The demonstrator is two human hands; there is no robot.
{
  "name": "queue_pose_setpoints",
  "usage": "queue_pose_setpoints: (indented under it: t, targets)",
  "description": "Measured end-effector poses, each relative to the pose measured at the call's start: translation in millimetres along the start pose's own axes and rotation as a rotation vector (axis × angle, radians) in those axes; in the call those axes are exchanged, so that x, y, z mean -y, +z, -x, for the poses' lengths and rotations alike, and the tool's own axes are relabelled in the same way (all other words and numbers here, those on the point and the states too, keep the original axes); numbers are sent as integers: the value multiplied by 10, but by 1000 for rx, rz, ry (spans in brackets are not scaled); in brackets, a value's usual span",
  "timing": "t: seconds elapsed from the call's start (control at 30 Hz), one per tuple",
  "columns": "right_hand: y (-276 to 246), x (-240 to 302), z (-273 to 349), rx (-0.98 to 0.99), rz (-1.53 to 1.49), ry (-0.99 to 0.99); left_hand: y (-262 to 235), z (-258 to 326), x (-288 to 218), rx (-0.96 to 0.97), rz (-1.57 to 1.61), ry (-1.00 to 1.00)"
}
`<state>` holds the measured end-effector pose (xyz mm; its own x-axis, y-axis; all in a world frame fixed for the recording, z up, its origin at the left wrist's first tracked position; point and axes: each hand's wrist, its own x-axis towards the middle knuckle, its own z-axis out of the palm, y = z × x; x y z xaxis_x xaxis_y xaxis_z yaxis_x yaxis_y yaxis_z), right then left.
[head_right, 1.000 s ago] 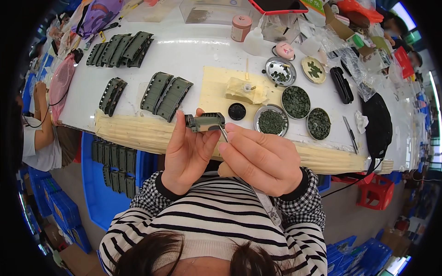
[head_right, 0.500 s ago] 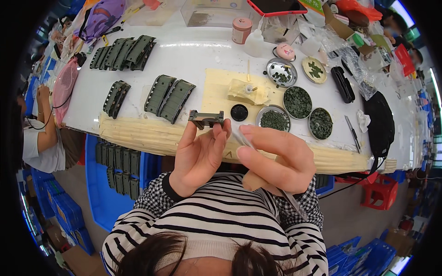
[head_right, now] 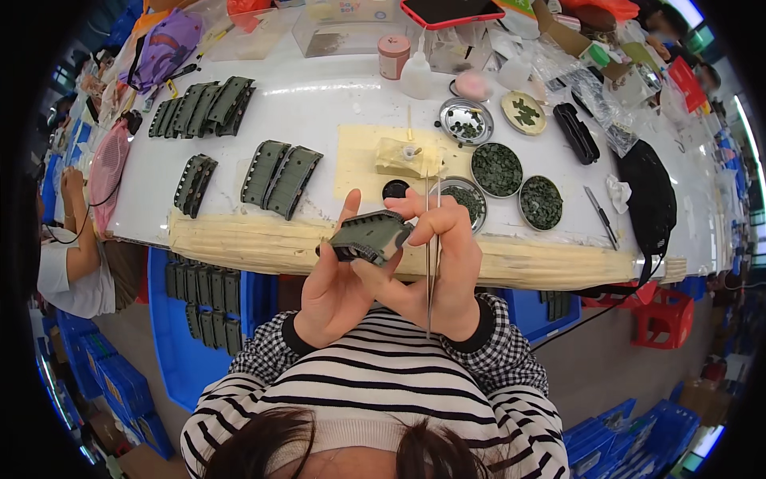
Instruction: Assembling small plastic toy tanks by attaching small components using tweezers.
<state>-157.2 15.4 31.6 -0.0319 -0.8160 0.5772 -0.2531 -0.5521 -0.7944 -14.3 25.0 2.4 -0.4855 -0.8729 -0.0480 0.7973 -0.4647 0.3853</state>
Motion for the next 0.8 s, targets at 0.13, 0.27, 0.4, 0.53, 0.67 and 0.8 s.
queue_pose_setpoints:
  t: [0.13, 0.27, 0.4, 0.53, 0.67, 0.8]
  targets:
    - [-310, 42, 1, 252, -275, 188, -245, 74, -35, 203, 90, -180]
    - [-508, 39, 41, 621, -256, 217, -275, 120, -201, 247, -250, -516]
    - [-686, -12, 86, 418, -302, 225, -148, 186, -187, 229, -311, -508]
    - [-969, -127, -106, 67, 294, 122, -129, 201, -209, 137, -352, -424]
    - [-1113, -334, -204, -8, 610, 250, -135, 161, -208, 73, -352, -326]
    - [-1146, -517, -257, 192, 735, 169, -125, 119, -225, -10, -363, -256]
